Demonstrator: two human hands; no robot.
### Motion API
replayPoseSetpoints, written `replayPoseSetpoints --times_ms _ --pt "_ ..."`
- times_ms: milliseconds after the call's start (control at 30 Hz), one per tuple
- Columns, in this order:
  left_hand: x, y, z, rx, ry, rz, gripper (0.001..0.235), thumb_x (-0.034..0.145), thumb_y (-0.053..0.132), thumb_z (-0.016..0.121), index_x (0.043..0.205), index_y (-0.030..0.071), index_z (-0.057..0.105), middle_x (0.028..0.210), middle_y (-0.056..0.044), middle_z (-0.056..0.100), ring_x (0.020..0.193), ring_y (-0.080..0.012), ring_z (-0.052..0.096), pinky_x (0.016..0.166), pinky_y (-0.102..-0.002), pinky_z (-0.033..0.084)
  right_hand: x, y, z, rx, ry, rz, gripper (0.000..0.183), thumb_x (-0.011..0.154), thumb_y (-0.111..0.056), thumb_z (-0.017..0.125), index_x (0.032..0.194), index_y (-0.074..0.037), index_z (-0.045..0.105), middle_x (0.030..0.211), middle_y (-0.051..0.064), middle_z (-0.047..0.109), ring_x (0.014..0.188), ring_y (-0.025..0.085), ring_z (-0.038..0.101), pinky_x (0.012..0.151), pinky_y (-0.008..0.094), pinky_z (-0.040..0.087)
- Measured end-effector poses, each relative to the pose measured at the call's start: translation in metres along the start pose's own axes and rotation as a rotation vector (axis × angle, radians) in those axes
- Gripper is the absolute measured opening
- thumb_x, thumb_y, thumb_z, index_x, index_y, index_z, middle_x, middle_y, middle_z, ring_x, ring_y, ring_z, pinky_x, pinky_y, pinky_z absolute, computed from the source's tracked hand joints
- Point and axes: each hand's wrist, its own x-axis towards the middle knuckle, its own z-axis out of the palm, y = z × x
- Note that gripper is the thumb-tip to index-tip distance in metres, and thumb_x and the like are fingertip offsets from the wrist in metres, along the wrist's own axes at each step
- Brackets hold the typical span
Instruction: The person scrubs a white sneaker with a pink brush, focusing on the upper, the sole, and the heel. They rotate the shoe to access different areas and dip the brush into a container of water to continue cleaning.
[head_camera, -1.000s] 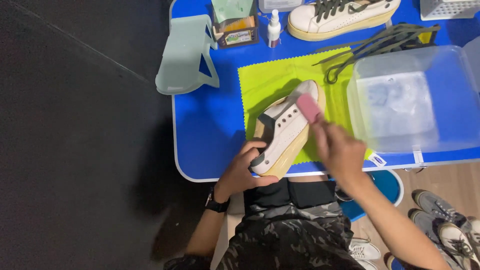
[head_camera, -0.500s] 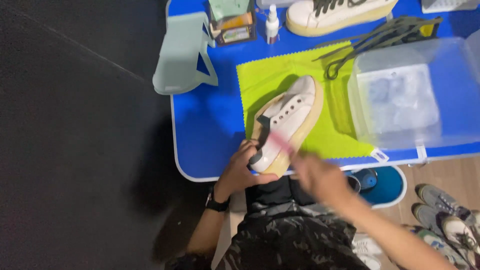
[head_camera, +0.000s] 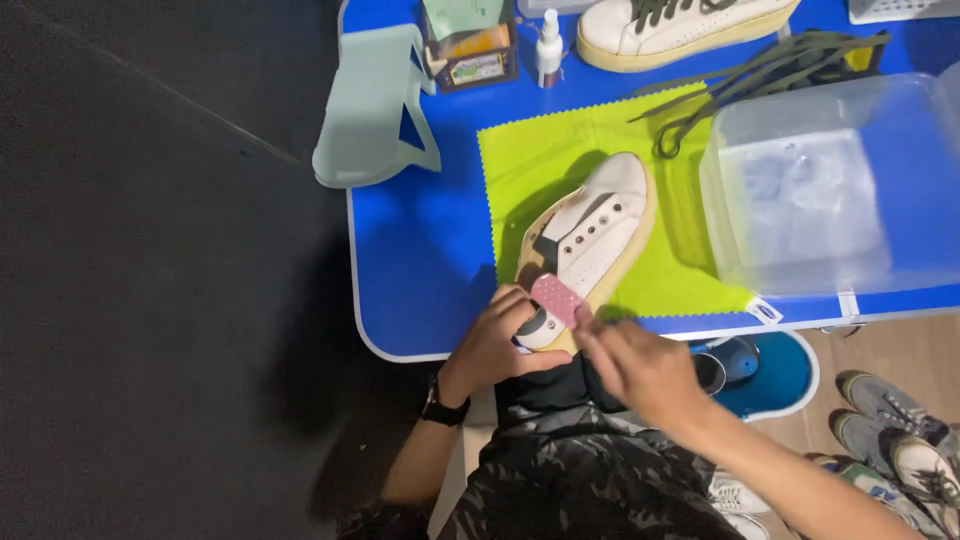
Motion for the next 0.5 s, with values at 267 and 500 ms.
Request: replayPoseSetpoints --times_ms 267,500 --pt "-0.008 -0.008 0.007 -0.037 0.038 0.034 0.051 0.074 0.028 0.095 0.074 0.002 0.051 0.071 -0.009 0.045 0.089 -0.0422 0.063 0.085 -0.049 0.050 0.015 0.006 -0.010 0.032 -0.018 0.088 0.019 0.097 -0.029 0.064 0.082 -0.019 0.060 0.059 0.006 0.060 0.051 0.030 0.066 0.049 0.039 0.052" --pt "-0.015 -0.017 0.010 -0.045 0.073 0.025 0.053 0.069 0.030 0.097 0.076 0.003 0.052 0.075 -0.010 0.049 0.090 -0.0387 0.064 0.081 -0.044 0.049 -0.008 -0.007 0.010 -0.025 0.077 -0.016 0.025 0.098 -0.032 0.059 0.074 -0.027 0.060 0.053 -0.004 0.055 0.041 0.021 0.058 0.045 0.030 0.048"
